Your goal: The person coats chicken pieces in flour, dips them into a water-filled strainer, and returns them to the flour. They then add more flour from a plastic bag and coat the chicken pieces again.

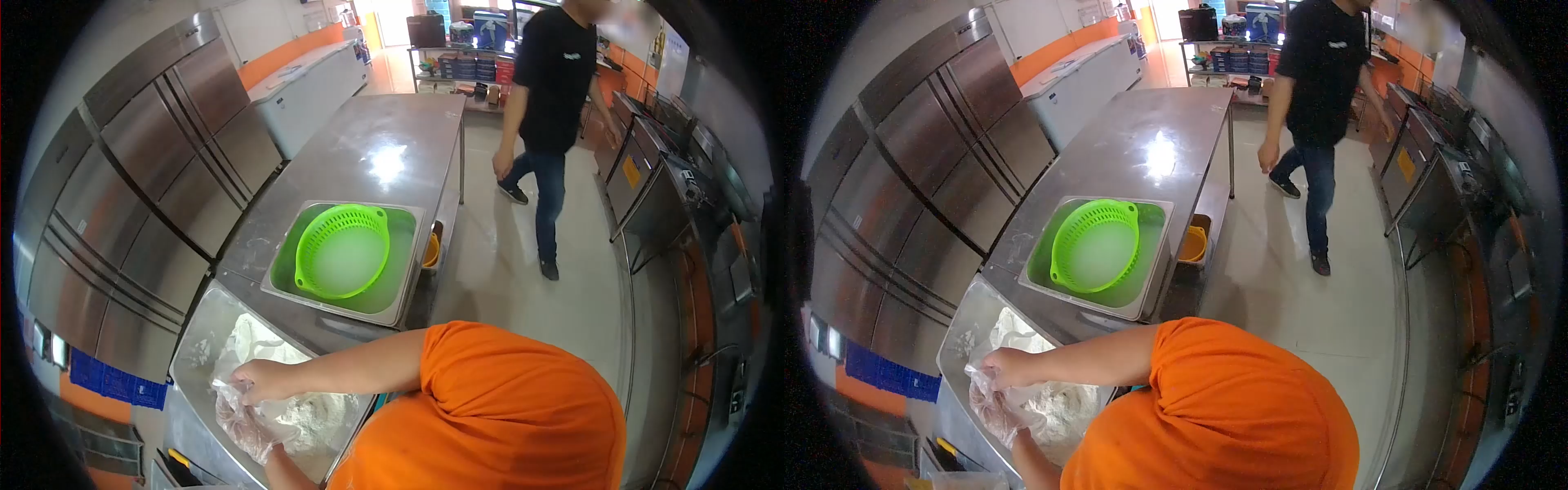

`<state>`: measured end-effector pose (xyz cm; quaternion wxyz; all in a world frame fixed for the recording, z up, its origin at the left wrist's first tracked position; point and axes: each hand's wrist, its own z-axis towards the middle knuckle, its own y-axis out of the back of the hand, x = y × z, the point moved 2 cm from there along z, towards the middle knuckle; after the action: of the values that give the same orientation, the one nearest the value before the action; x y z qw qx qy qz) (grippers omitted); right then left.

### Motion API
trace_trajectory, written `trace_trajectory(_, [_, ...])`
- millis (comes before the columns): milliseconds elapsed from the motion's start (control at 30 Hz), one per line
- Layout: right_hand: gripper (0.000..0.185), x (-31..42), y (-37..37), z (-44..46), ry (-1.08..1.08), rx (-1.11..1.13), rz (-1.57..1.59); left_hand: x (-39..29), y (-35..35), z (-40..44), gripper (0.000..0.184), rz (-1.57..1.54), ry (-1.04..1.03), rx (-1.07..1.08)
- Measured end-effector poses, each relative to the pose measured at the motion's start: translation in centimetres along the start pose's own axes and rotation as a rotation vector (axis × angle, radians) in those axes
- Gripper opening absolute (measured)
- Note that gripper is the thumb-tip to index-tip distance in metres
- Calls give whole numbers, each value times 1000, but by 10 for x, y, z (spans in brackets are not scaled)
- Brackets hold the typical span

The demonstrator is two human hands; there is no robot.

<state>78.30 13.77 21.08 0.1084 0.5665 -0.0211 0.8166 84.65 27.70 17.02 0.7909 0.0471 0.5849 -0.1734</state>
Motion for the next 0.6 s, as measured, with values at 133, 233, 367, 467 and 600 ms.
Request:
trace_trajectory(133, [27, 17, 15, -4, -160, 98, 187, 7, 14, -8, 49, 52, 183, 10])
trace_trajectory(233, [21, 11, 17, -4, -205, 92, 208, 25, 8, -11, 57, -327, 332, 62])
trace_trajectory(367, [11, 6, 6, 0, -95, -1, 60, 82, 45, 8, 59, -405, 321, 256])
trace_trajectory(467, [14, 2, 3, 7, -123, -25, -106, 21, 5, -15, 55, -211, 339, -8])
trace_trajectory(600, [20, -13, -3, 17, -123, 46, -3, 42, 25, -10, 49, -176, 317, -13])
